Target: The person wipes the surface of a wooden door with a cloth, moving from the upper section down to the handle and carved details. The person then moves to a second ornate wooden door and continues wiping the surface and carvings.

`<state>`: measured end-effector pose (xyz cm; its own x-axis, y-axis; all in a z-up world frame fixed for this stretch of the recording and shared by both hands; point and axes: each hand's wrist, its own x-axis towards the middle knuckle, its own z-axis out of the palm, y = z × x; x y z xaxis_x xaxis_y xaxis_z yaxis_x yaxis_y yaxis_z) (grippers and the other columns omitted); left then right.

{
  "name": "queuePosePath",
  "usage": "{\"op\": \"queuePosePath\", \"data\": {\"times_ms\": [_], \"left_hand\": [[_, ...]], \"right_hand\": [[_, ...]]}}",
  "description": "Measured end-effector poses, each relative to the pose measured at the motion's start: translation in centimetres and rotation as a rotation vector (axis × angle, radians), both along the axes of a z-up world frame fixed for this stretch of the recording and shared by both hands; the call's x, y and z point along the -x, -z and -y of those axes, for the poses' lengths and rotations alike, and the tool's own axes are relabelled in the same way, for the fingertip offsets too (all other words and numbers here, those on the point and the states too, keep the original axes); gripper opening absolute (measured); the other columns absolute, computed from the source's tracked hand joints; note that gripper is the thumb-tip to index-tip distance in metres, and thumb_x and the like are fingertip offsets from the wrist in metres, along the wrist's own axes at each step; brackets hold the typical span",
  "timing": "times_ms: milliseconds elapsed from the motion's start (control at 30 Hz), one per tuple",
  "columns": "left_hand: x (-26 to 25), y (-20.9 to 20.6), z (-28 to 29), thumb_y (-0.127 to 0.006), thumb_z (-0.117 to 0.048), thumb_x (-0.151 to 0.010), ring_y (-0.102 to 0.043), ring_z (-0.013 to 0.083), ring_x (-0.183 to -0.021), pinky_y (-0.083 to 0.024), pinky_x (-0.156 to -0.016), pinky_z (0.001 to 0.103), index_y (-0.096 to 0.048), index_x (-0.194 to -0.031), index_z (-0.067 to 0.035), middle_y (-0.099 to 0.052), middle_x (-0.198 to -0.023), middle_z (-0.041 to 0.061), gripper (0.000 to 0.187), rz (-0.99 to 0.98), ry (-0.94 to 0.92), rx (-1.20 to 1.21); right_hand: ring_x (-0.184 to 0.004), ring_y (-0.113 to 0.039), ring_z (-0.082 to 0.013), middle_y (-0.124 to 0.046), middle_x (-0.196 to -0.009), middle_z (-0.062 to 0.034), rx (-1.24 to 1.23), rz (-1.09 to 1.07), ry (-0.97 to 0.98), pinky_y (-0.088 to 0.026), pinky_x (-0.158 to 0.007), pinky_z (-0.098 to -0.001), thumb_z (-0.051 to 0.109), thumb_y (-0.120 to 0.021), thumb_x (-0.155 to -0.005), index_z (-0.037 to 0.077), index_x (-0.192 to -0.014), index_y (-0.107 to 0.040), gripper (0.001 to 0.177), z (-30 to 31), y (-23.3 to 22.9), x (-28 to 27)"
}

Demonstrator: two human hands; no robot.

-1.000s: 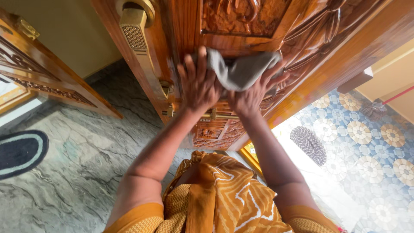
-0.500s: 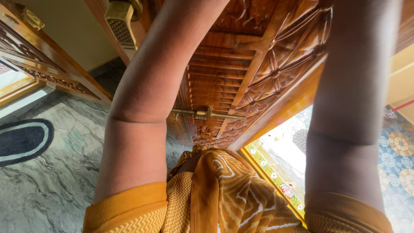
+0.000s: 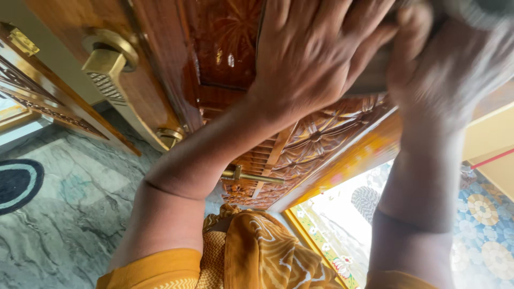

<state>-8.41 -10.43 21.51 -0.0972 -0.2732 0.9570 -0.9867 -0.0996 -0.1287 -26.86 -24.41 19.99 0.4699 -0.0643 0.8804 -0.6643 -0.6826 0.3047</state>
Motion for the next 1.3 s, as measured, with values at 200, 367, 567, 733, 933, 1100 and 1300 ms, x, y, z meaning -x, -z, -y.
{"op": "queuePosePath", "data": {"times_ms": [200, 367, 567, 733, 933, 1100, 1300], "left_hand": [[1.0, 3.9, -0.9, -0.051, -0.04, -0.112, -0.023, 0.0396, -0.153, -0.026, -0.126, 0.056, -0.053, -0.149, -0.014, -0.021, -0.167, 0.011, 0.046, -0.003, 0.072, -0.197], [1.4, 10.2, 0.7, -0.04, -0.037, -0.119, -0.011, 0.0314, -0.157, -0.026, -0.126, 0.047, -0.054, -0.137, -0.016, -0.01, -0.172, 0.006, 0.031, 0.117, -0.048, -0.156], [1.9, 18.6, 2.1, -0.033, -0.043, -0.121, -0.011, 0.0301, -0.163, -0.017, -0.13, 0.047, -0.045, -0.144, -0.024, -0.01, -0.178, 0.004, 0.032, 0.173, -0.051, -0.255], [2.8, 24.0, 2.4, -0.037, -0.041, -0.121, -0.008, 0.0285, -0.164, -0.007, -0.131, 0.046, -0.026, -0.171, -0.021, -0.005, -0.178, 0.004, 0.055, 0.197, 0.02, -0.296], [3.6, 29.7, 2.3, -0.038, -0.037, -0.116, 0.001, 0.0234, -0.164, -0.004, -0.131, 0.042, -0.023, -0.172, -0.018, -0.006, -0.178, -0.002, 0.062, 0.211, 0.087, -0.385], [4.4, 34.0, 1.5, -0.046, -0.029, -0.114, -0.002, 0.019, -0.164, -0.012, -0.134, 0.036, -0.025, -0.171, -0.013, -0.008, -0.178, -0.001, 0.062, 0.177, 0.18, -0.496], [3.9, 38.9, -0.3, -0.049, -0.02, -0.105, -0.008, 0.0143, -0.162, -0.004, -0.133, 0.035, -0.023, -0.169, -0.012, -0.009, -0.177, -0.003, 0.07, 0.191, 0.188, -0.67]], "right_hand": [[-0.139, -0.041, -0.0434, -0.045, -0.146, -0.0268, -0.019, 0.191, -0.012, -0.028, -0.119, -0.0602, 0.054, -0.041, -0.118, 0.002, -0.152, -0.047, 0.063, -0.6, 6.6, -1.1], [-0.157, -0.02, -0.0366, -0.029, -0.16, -0.0216, -0.292, 0.329, -0.039, -0.01, -0.13, -0.0628, 0.063, -0.051, -0.1, 0.003, -0.151, -0.037, 0.08, -2.4, 10.5, -0.4], [-0.134, -0.041, -0.0335, -0.045, -0.144, -0.0207, -0.297, 0.218, -0.107, -0.031, -0.112, -0.0518, 0.044, -0.048, -0.105, -0.002, -0.139, -0.047, 0.057, -1.4, 18.9, -0.4], [-0.115, -0.059, -0.031, -0.059, -0.13, -0.02, -0.238, 0.088, -0.084, -0.049, -0.096, -0.0426, 0.028, -0.046, -0.109, -0.006, -0.13, -0.056, 0.041, 1.2, 30.2, -0.2], [-0.109, -0.069, -0.0326, -0.067, -0.122, -0.0233, 0.145, -0.014, 0.217, -0.058, -0.094, -0.0393, 0.015, -0.049, -0.115, -0.013, -0.125, -0.06, 0.031, 3.2, 43.3, 0.8], [-0.117, -0.063, -0.0356, -0.068, -0.121, -0.0201, -0.583, 0.292, -0.12, -0.047, -0.105, -0.0462, 0.02, -0.047, -0.098, -0.003, -0.122, -0.064, 0.037, -0.5, 43.4, 0.8], [-0.128, -0.053, -0.0478, -0.067, -0.121, -0.0182, -0.465, 0.294, 0.077, -0.017, -0.113, -0.0721, 0.029, -0.058, -0.087, 0.011, -0.106, -0.073, 0.03, -8.1, 35.4, -1.3]]}}
